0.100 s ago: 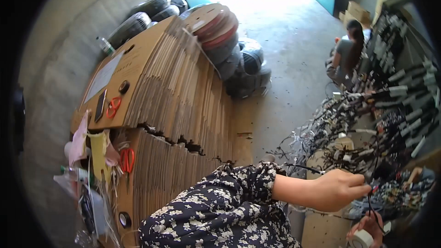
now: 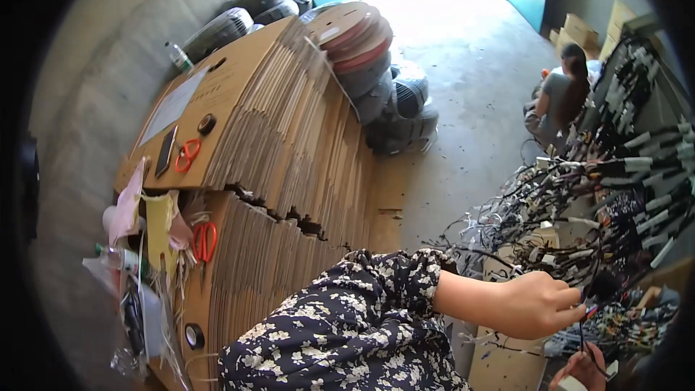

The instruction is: The person measures a wiring harness with a ruler, then applies electrical tape to specific sections of the harness by hand.

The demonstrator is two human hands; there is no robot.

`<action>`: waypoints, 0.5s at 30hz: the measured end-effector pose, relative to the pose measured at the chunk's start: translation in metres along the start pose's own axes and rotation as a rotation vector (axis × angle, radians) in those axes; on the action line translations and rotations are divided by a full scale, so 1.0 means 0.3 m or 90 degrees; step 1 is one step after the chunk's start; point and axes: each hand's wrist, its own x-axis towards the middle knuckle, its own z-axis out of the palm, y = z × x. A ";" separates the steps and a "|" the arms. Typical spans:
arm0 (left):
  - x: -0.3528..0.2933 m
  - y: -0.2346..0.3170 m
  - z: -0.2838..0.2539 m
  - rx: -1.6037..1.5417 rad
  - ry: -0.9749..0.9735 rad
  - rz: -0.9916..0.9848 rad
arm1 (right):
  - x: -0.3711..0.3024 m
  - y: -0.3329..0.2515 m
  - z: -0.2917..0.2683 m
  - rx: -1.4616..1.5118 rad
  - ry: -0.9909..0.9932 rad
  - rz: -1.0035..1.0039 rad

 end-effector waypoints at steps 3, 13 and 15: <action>0.004 -0.007 -0.027 0.139 -0.008 0.073 | 0.072 -0.027 0.004 -0.097 -0.029 0.026; 0.022 -0.007 -0.032 0.227 0.012 -0.082 | -0.012 0.220 0.059 -0.118 0.223 0.013; 0.049 0.002 -0.031 0.227 0.015 -0.054 | 0.052 0.335 0.105 -0.088 0.139 0.050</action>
